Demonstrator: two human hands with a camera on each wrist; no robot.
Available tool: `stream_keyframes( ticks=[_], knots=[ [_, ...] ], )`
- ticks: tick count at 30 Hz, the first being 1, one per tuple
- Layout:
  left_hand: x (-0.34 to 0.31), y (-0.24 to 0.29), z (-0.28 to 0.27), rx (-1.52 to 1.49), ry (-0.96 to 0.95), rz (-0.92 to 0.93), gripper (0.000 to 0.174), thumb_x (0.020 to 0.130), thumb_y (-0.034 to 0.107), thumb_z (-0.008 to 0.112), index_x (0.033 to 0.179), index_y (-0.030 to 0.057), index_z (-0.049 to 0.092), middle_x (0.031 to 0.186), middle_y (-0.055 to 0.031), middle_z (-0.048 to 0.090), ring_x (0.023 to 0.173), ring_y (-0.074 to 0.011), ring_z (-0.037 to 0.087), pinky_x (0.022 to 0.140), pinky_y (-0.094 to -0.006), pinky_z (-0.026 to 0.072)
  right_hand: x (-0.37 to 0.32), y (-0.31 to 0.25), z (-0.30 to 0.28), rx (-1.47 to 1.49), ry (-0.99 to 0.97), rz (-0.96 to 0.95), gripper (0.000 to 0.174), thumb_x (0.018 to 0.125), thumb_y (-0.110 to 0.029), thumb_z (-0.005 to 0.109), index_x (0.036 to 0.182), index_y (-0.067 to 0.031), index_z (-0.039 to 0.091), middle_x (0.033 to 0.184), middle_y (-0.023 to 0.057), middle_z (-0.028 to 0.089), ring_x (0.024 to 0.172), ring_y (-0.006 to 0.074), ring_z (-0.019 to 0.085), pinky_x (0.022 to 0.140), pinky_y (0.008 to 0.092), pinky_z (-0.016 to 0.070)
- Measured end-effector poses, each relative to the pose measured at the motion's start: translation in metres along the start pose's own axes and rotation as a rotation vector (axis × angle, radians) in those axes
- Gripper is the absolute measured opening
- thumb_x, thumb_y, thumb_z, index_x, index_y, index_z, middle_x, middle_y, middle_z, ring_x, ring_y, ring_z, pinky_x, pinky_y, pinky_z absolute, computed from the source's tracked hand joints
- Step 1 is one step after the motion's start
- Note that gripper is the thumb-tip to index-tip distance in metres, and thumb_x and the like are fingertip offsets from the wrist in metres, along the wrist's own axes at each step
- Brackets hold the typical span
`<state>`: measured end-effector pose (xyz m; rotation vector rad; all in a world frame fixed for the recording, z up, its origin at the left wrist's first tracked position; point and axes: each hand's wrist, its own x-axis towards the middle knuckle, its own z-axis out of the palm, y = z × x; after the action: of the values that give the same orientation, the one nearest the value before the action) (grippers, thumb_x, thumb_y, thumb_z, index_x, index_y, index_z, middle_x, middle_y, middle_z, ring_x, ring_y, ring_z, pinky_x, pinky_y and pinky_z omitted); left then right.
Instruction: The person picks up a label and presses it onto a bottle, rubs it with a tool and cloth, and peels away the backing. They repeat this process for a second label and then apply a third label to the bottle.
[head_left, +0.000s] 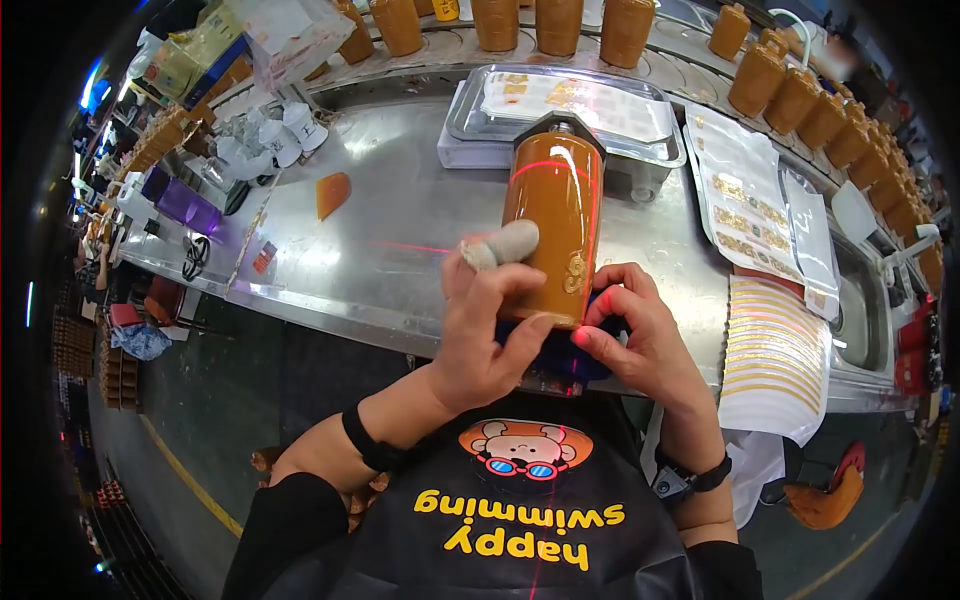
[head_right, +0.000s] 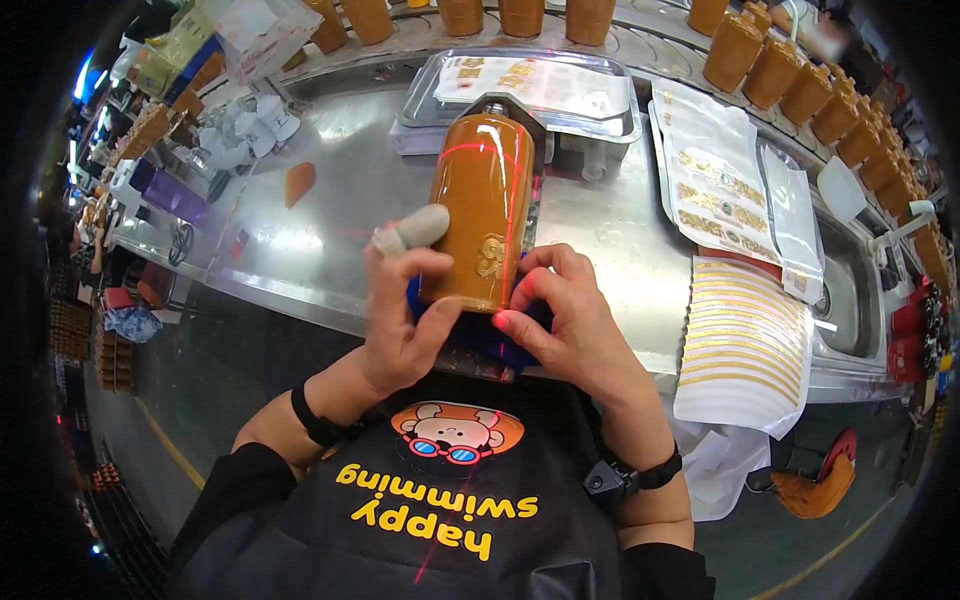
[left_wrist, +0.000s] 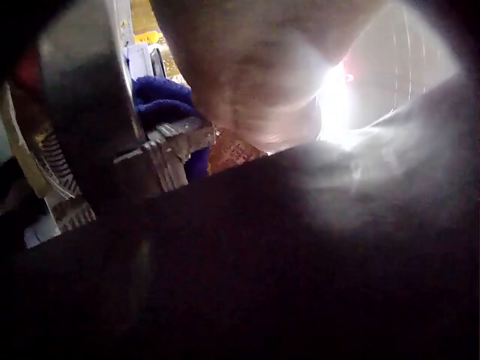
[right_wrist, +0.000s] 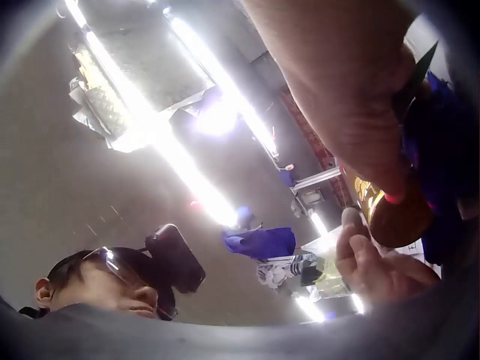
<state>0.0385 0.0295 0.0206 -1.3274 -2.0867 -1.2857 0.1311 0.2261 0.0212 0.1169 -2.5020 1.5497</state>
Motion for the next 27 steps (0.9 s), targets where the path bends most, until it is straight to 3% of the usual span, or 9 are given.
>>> stream_keyframes(
  ticks=[2, 3, 6, 11, 14, 19, 23, 26, 27],
  knots=[
    [-0.010, -0.005, -0.013, 0.114, -0.024, 0.158, 0.027, 0.084, 0.020, 0.069, 0.109, 0.0118, 0.060, 0.124, -0.0144, 0.059, 0.122, -0.0347, 0.044, 0.110, -0.0554, 0.0216, 0.000, 0.002, 0.000, -0.004, 0.005, -0.007, 0.020, 0.079, -0.014, 0.077, 0.084, -0.0050, 0.060, 0.114, 0.0148, 0.053, 0.112, 0.0323, 0.049, 0.095, 0.0399, 0.0426],
    [-0.020, -0.007, -0.013, 0.168, -0.001, 0.229, 0.023, 0.082, 0.017, 0.070, 0.104, 0.0170, 0.064, 0.114, -0.0074, 0.066, 0.123, -0.0302, 0.046, 0.112, -0.0589, 0.0182, 0.000, 0.002, 0.000, -0.003, 0.008, -0.006, 0.020, 0.079, -0.014, 0.077, 0.084, -0.0050, 0.060, 0.114, 0.0148, 0.053, 0.112, 0.0323, 0.049, 0.095, 0.0399, 0.0426],
    [-0.033, -0.012, -0.015, 0.329, -0.051, 0.393, 0.027, 0.079, 0.011, 0.070, 0.106, 0.0172, 0.065, 0.120, -0.0105, 0.062, 0.124, -0.0303, 0.046, 0.112, -0.0598, 0.0202, 0.001, 0.002, 0.001, 0.000, 0.003, -0.008, 0.020, 0.079, -0.013, 0.078, 0.084, -0.0048, 0.060, 0.114, 0.0149, 0.053, 0.112, 0.0325, 0.049, 0.095, 0.0399, 0.0424],
    [-0.023, -0.009, -0.008, 0.383, -0.089, 0.481, 0.018, 0.080, 0.022, 0.067, 0.098, 0.0221, 0.068, 0.105, 0.0067, 0.069, 0.127, -0.0212, 0.046, 0.114, -0.0559, 0.0178, 0.001, 0.002, 0.001, -0.009, -0.002, 0.000, 0.020, 0.078, -0.012, 0.077, 0.085, -0.0043, 0.060, 0.114, 0.0148, 0.053, 0.112, 0.0324, 0.049, 0.095, 0.0397, 0.0423],
    [-0.016, -0.003, -0.001, 0.359, -0.161, 0.512, 0.019, 0.081, 0.023, 0.067, 0.099, 0.0232, 0.068, 0.104, 0.0080, 0.069, 0.127, -0.0205, 0.047, 0.115, -0.0537, 0.0189, 0.001, 0.003, 0.001, -0.018, -0.002, -0.006, 0.020, 0.078, -0.011, 0.077, 0.085, -0.0045, 0.060, 0.114, 0.0148, 0.053, 0.112, 0.0323, 0.049, 0.095, 0.0397, 0.0422],
    [-0.028, -0.009, -0.018, 0.043, -0.064, 0.166, 0.036, 0.078, 0.008, 0.070, 0.112, 0.0139, 0.065, 0.121, -0.0123, 0.063, 0.126, -0.0340, 0.048, 0.113, -0.0544, 0.0250, 0.003, -0.002, -0.001, -0.046, -0.019, 0.020, 0.020, 0.078, -0.014, 0.077, 0.084, -0.0048, 0.060, 0.114, 0.0144, 0.053, 0.112, 0.0324, 0.049, 0.094, 0.0393, 0.0426],
    [-0.056, -0.011, -0.016, 0.056, -0.054, 0.075, 0.040, 0.077, 0.009, 0.071, 0.116, 0.0136, 0.062, 0.126, -0.0124, 0.061, 0.127, -0.0335, 0.048, 0.113, -0.0553, 0.0249, 0.003, -0.003, -0.001, -0.031, -0.034, 0.034, 0.021, 0.079, -0.016, 0.077, 0.083, -0.0049, 0.060, 0.115, 0.0140, 0.053, 0.112, 0.0322, 0.049, 0.094, 0.0389, 0.0427],
    [-0.044, -0.009, -0.016, 0.192, -0.101, 0.223, 0.031, 0.079, 0.010, 0.071, 0.108, 0.0139, 0.061, 0.123, -0.0149, 0.060, 0.125, -0.0354, 0.050, 0.113, -0.0590, 0.0225, 0.004, -0.002, 0.000, -0.048, -0.027, 0.009, 0.021, 0.079, -0.016, 0.077, 0.081, -0.0050, 0.060, 0.114, 0.0136, 0.053, 0.112, 0.0312, 0.049, 0.093, 0.0382, 0.0431],
    [-0.040, -0.009, -0.014, 0.200, -0.077, 0.254, 0.029, 0.078, 0.011, 0.069, 0.106, 0.0175, 0.064, 0.125, -0.0053, 0.063, 0.129, -0.0283, 0.048, 0.115, -0.0550, 0.0202, 0.004, -0.001, 0.000, -0.048, -0.026, 0.007, 0.020, 0.079, -0.015, 0.077, 0.083, -0.0050, 0.060, 0.115, 0.0137, 0.053, 0.113, 0.0309, 0.049, 0.093, 0.0383, 0.0434]
  ],
)
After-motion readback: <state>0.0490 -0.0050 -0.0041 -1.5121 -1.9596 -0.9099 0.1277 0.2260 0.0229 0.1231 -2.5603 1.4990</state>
